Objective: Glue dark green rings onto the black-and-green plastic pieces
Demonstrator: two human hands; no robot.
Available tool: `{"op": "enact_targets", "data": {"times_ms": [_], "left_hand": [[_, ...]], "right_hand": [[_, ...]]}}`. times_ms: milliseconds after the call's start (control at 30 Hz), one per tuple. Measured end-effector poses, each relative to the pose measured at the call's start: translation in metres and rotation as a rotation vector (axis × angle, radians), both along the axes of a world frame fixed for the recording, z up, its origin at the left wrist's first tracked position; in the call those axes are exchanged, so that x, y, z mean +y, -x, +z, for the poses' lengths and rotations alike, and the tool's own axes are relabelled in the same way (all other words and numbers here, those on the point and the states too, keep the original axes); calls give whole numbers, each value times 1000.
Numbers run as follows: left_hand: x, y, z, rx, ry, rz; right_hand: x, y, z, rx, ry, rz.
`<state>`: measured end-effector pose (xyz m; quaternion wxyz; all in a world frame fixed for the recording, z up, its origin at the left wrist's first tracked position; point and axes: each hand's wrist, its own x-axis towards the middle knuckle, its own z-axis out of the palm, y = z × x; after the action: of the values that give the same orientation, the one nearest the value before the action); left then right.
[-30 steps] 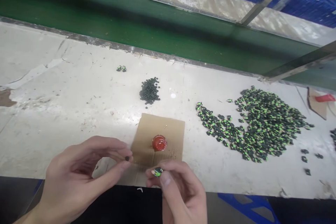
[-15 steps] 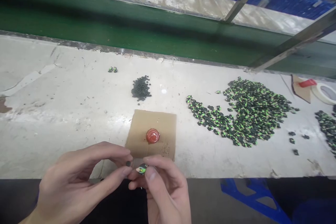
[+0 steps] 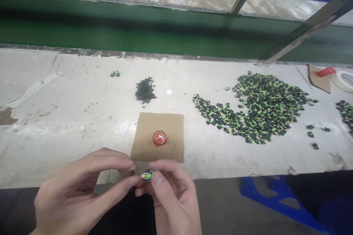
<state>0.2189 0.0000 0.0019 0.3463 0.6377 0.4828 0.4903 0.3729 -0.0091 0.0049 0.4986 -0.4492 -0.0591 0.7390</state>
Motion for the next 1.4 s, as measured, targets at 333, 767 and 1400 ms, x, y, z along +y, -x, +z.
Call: {"op": "enact_targets", "data": {"times_ms": [333, 767, 1400], "left_hand": [[-5, -14, 1, -48, 181, 196], [-7, -14, 2, -192, 179, 38], [-3, -10, -1, -550, 606, 5]], "right_hand": [[-3, -3, -3, 71, -26, 40], [-5, -5, -4, 89, -22, 22], [-3, -3, 2, -20, -12, -27]]}}
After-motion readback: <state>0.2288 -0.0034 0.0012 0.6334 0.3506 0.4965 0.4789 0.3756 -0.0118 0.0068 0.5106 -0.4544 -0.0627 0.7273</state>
